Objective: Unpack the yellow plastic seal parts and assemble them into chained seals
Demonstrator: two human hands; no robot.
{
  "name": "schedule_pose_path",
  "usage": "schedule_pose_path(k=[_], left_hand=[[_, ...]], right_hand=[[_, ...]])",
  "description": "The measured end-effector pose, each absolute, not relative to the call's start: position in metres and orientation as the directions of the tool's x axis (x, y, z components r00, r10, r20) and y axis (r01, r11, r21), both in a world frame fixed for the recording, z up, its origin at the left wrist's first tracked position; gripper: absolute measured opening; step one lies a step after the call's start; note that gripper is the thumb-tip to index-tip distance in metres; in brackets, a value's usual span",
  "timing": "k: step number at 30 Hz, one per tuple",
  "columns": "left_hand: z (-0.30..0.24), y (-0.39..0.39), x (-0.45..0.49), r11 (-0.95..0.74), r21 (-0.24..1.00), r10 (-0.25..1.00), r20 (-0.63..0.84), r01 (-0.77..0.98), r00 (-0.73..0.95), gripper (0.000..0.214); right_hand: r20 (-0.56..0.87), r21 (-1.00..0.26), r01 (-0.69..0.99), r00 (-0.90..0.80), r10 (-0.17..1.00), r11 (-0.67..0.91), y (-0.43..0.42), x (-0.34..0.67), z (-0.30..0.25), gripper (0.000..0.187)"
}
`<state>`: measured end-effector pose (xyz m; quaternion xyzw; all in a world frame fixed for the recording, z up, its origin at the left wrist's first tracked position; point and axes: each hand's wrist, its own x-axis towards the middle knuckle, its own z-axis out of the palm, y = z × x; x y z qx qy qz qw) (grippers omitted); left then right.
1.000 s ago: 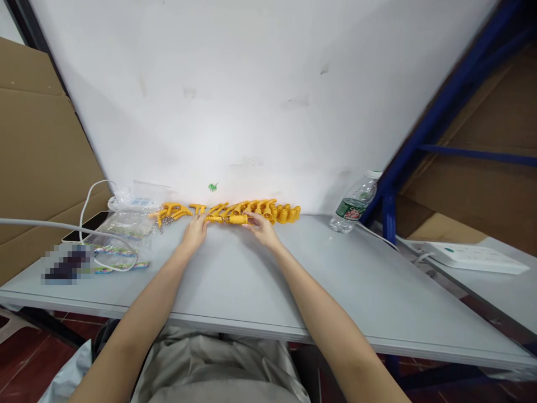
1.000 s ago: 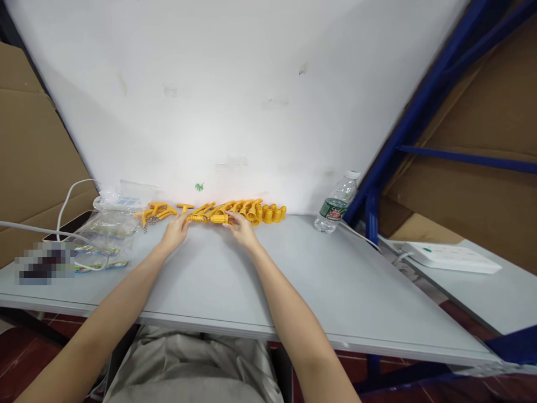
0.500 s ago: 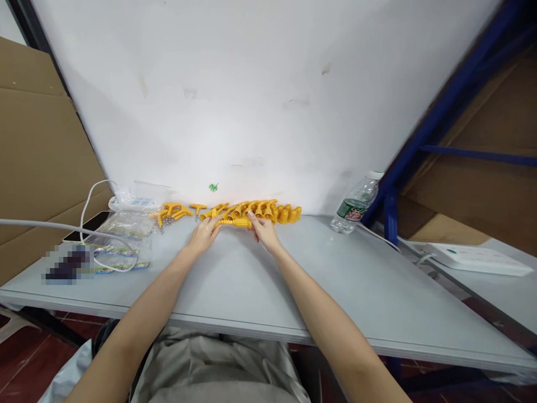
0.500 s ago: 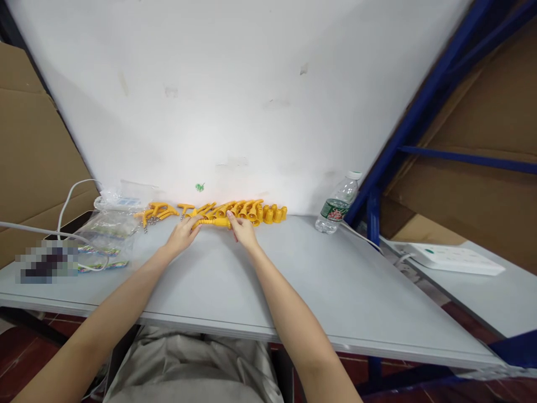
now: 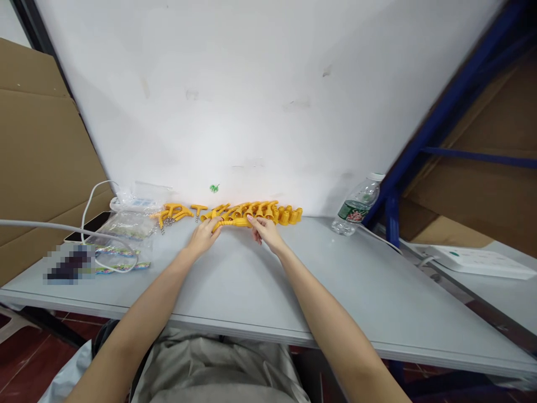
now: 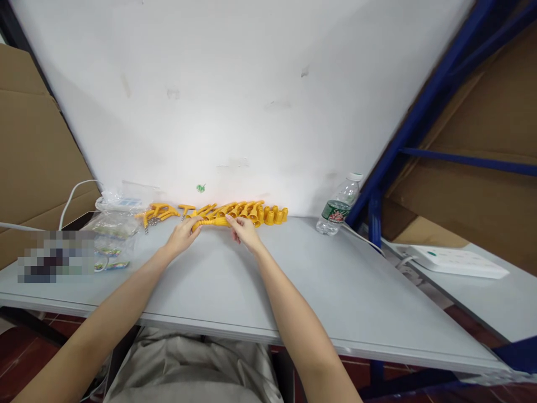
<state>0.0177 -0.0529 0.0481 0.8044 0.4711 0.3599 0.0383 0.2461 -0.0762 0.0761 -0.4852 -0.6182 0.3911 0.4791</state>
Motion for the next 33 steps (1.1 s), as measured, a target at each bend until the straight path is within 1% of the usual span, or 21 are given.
schedule_pose_path(k=[3, 5, 6, 8, 11, 14, 19, 28, 33], left_hand=[[0.049, -0.053, 0.020, -0.553, 0.418, 0.788, 0.544, 0.721, 0.289, 0.031], [0.050, -0.053, 0.019, -0.545, 0.431, 0.800, 0.524, 0.720, 0.292, 0.030], [0.050, -0.052, 0.019, -0.543, 0.438, 0.805, 0.513, 0.717, 0.297, 0.029], [0.052, -0.051, 0.017, -0.546, 0.456, 0.811, 0.500, 0.703, 0.305, 0.027], [0.053, -0.051, 0.015, -0.557, 0.482, 0.810, 0.495, 0.677, 0.314, 0.026], [0.054, -0.052, 0.014, -0.559, 0.497, 0.811, 0.495, 0.664, 0.312, 0.026], [0.055, -0.053, 0.014, -0.546, 0.485, 0.810, 0.514, 0.683, 0.282, 0.025], [0.053, -0.054, 0.016, -0.531, 0.469, 0.804, 0.542, 0.706, 0.244, 0.026], [0.053, -0.056, 0.018, -0.559, 0.446, 0.781, 0.567, 0.699, 0.262, 0.024]], right_hand=[[0.144, -0.967, 0.220, 0.048, 0.988, 0.130, -0.076, 0.240, 0.076, 0.059], [0.111, -0.969, 0.229, 0.042, 0.993, 0.099, -0.074, 0.240, 0.075, 0.057], [0.114, -0.967, 0.231, 0.023, 0.993, 0.106, -0.073, 0.240, 0.075, 0.055], [0.165, -0.962, 0.214, -0.035, 0.986, 0.169, -0.071, 0.243, 0.073, 0.050], [0.281, -0.939, 0.169, -0.123, 0.952, 0.299, -0.067, 0.249, 0.069, 0.062], [0.318, -0.925, 0.167, -0.155, 0.935, 0.342, -0.065, 0.253, 0.065, 0.059], [0.315, -0.924, 0.175, -0.158, 0.936, 0.340, -0.062, 0.252, 0.059, 0.058], [0.296, -0.941, 0.132, -0.133, 0.946, 0.313, -0.065, 0.249, 0.063, 0.066], [0.223, -0.963, 0.135, -0.077, 0.972, 0.231, -0.069, 0.242, 0.065, 0.060]])
